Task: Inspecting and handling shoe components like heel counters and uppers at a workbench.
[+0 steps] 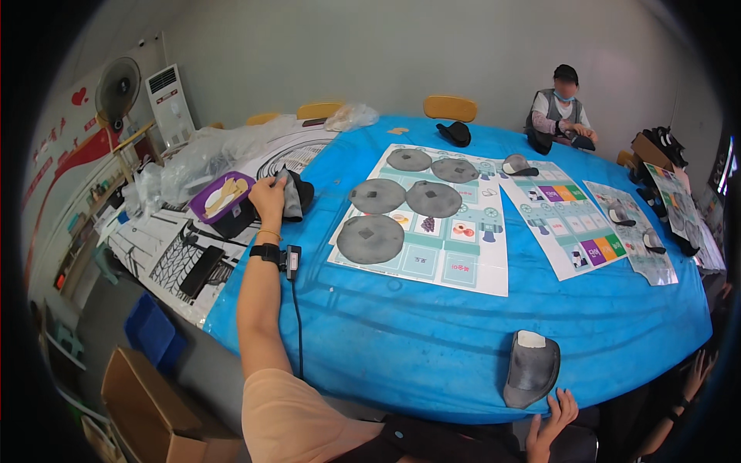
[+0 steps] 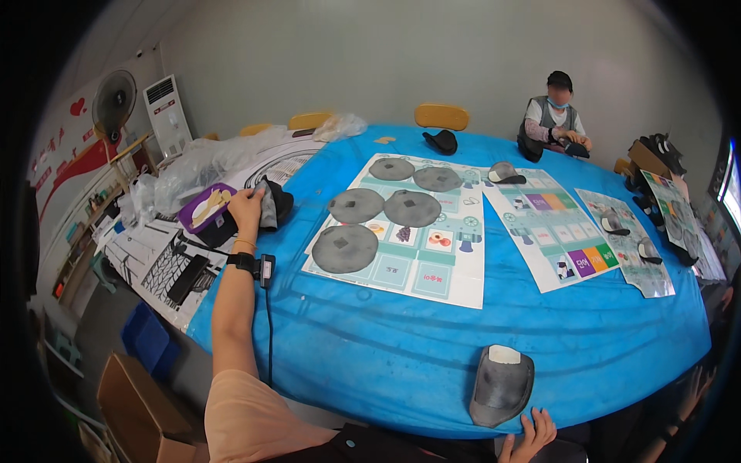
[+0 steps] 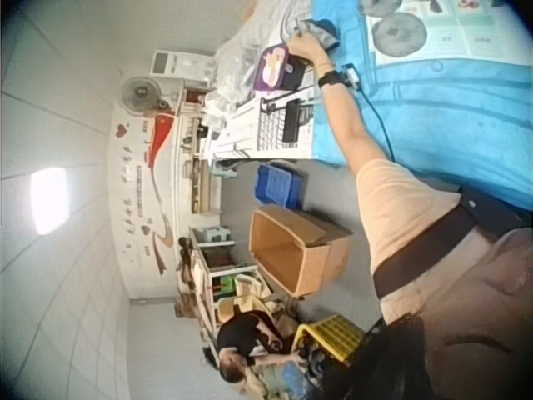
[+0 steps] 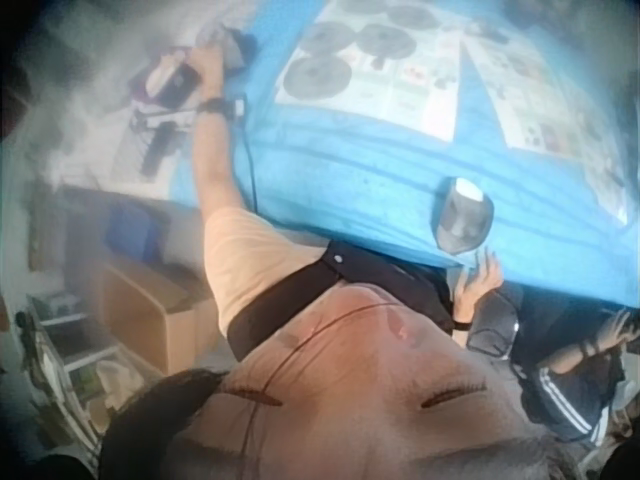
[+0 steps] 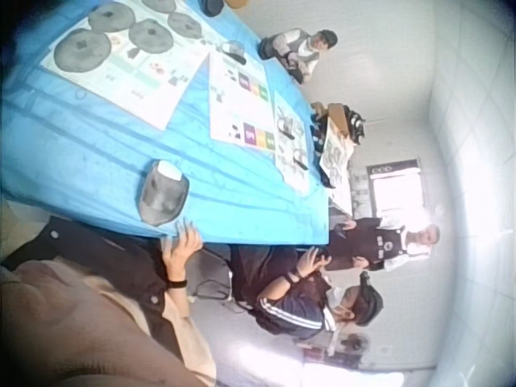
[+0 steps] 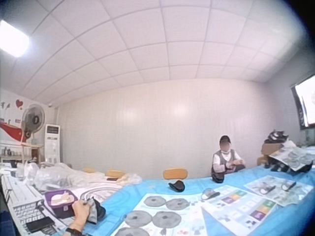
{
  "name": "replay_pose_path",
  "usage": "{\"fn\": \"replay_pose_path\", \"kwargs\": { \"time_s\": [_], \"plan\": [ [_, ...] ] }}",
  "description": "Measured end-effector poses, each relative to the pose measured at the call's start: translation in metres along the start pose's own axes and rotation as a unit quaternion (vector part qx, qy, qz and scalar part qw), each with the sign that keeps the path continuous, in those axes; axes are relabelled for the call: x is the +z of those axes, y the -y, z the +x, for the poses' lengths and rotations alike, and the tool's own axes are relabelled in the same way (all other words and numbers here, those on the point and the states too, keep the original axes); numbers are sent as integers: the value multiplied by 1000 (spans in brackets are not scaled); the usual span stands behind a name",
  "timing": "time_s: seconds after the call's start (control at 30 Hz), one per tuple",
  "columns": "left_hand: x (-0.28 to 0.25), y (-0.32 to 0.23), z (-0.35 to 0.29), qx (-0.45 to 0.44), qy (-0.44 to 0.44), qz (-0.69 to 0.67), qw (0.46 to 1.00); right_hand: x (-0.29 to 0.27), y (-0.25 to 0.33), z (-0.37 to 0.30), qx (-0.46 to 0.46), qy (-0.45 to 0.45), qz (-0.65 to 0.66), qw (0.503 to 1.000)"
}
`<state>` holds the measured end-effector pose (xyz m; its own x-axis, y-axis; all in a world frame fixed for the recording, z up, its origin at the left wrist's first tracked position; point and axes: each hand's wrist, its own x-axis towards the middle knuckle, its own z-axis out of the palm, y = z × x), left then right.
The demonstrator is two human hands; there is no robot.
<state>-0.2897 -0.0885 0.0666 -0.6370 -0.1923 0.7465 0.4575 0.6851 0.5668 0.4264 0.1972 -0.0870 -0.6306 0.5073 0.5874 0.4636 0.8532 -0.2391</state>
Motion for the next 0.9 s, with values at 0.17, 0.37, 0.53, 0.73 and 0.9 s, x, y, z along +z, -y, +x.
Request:
{"fn": "replay_pose_path", "kwargs": {
  "time_s": [0.17,0.37,0.53,0.73,0.9],
  "plan": [
    [-47,-95,7,-71,176,-318,929,-42,-8,35,10,-157,181,971],
    [-60,-290,-78,-88,459,-580,668,-86,12,167,123,35,579,805],
    [-61,-418,-198,25,606,-502,616,-65,49,227,189,93,656,725],
    [-62,-476,-254,-18,745,-493,448,-36,-11,205,281,-101,682,668],
    [-68,-493,-273,65,803,-439,398,-26,-60,183,366,-132,590,707]
  ]
}}
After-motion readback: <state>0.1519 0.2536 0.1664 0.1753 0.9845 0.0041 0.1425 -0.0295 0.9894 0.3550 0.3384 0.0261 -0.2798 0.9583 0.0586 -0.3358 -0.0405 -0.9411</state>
